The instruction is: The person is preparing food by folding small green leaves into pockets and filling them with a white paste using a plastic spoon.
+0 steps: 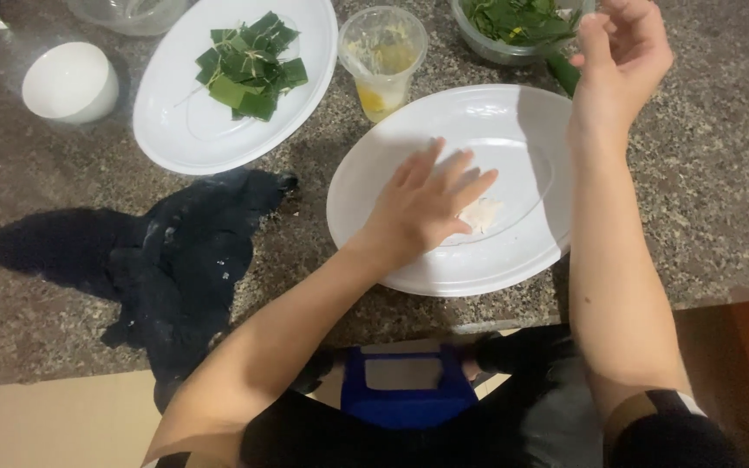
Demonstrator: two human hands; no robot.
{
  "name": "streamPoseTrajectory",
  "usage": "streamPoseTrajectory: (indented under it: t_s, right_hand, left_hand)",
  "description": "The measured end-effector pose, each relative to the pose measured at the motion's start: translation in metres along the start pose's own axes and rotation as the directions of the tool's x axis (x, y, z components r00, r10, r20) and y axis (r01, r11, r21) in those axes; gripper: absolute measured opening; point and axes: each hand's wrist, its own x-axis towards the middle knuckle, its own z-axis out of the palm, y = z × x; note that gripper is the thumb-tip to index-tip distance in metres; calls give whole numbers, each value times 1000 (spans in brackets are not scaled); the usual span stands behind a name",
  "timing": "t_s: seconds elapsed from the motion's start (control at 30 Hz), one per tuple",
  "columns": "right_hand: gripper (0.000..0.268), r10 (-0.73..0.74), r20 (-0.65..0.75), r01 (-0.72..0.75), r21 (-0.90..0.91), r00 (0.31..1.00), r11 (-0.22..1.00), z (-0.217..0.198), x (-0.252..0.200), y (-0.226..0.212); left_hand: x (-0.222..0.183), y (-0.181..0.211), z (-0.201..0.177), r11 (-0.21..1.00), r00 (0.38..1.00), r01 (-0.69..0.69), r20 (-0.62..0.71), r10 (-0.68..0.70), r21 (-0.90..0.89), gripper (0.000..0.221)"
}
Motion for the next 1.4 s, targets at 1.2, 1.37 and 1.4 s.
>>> streamPoseTrajectory:
  t_s: [1.2,1.37,1.4]
  right_hand:
    - [20,11,38,-10,-14,999,1000,16,-8,-40]
    - [20,7,61,-8,7,998,1000,17,-9,-38]
    - [20,18,58,-19,9,998,1000,17,-9,-38]
  left_hand:
    - [-118,-46,-121,815,808,578,-110,-579,-45,26]
    - [-132,-33,-122,842,814,538,-281,-508,35,11]
    - [-133,-29,-123,848,816,529,-290,-500,26,11]
